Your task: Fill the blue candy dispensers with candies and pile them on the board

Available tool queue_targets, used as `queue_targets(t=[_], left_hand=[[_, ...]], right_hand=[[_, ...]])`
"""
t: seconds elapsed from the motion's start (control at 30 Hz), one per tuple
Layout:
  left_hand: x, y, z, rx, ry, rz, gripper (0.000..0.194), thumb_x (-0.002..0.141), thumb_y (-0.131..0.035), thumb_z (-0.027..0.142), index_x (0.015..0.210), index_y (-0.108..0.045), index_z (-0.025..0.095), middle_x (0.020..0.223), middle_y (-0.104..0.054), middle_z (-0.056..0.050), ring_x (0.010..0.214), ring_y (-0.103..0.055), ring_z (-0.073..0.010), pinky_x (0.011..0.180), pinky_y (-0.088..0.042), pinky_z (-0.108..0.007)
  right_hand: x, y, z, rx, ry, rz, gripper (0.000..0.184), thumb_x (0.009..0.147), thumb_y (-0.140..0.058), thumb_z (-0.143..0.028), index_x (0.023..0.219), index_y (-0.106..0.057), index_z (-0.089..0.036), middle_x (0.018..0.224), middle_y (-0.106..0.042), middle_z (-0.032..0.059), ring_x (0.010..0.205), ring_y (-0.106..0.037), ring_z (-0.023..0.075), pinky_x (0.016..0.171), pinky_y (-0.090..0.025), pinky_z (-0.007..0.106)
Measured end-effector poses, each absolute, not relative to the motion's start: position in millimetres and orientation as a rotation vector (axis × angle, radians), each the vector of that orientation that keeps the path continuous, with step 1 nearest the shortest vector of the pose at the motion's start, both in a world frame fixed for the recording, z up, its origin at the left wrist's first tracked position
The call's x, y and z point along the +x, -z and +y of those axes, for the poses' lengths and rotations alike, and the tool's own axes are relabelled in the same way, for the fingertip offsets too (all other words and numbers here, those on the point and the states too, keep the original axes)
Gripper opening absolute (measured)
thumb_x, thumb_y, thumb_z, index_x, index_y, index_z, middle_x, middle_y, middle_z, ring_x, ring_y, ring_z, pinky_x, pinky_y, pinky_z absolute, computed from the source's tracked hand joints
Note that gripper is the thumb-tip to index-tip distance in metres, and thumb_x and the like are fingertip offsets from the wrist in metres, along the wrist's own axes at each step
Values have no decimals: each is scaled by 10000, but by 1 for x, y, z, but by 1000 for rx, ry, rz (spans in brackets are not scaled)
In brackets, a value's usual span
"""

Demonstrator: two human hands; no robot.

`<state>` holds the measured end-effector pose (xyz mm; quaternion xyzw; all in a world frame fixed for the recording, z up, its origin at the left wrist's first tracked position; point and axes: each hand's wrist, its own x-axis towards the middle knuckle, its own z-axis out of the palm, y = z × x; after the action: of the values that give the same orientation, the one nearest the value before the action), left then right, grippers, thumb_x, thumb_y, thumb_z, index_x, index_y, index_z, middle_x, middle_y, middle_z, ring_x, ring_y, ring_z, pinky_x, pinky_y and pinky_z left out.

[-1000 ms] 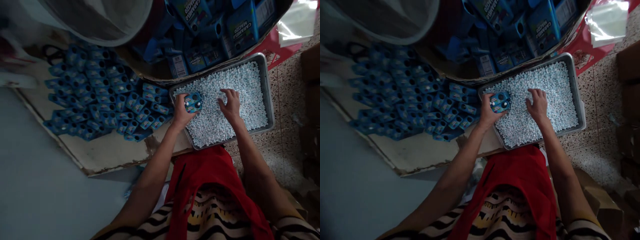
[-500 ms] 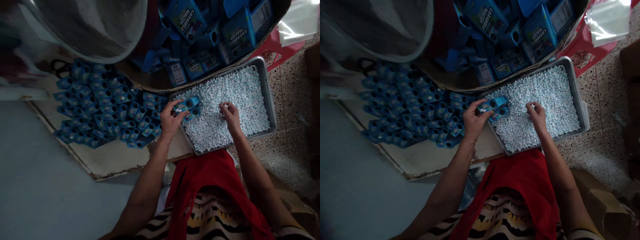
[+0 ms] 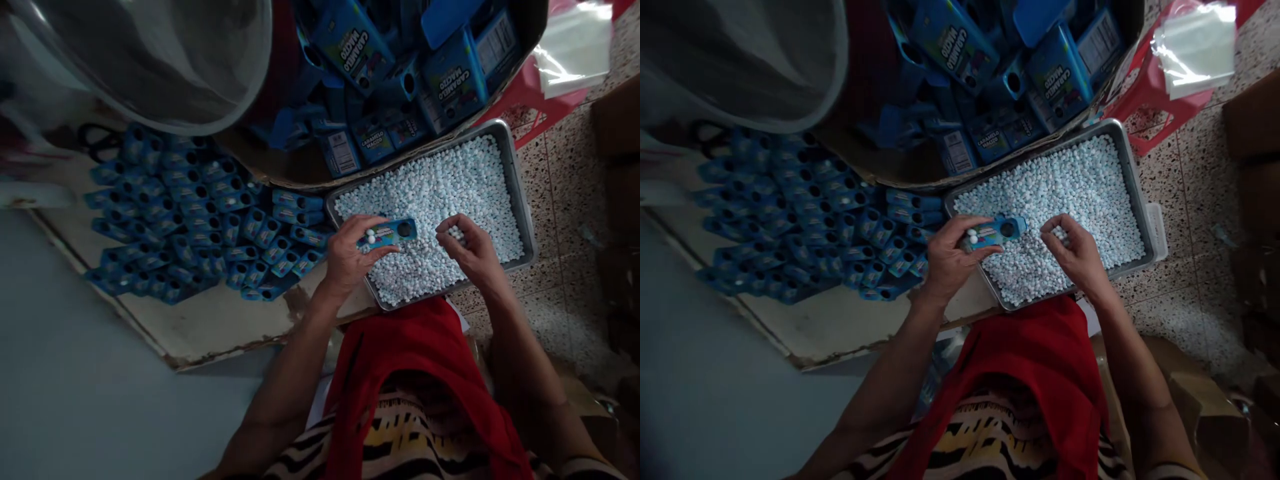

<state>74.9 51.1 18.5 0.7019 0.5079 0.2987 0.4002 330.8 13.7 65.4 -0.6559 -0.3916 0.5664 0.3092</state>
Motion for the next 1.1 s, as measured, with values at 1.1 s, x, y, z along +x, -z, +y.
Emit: queue_targets(t=[1.1], left_hand=[[120, 23, -36, 1585, -927, 1376, 404, 858, -908, 378, 1206, -748, 249, 1124, -780, -65, 1082, -737, -252, 972, -601, -406]], right_hand=[[334, -47, -8, -1620, -1837, -644, 332, 750, -918, -501, 901, -773, -243, 645, -526, -62, 529, -336, 80, 505, -247, 243]])
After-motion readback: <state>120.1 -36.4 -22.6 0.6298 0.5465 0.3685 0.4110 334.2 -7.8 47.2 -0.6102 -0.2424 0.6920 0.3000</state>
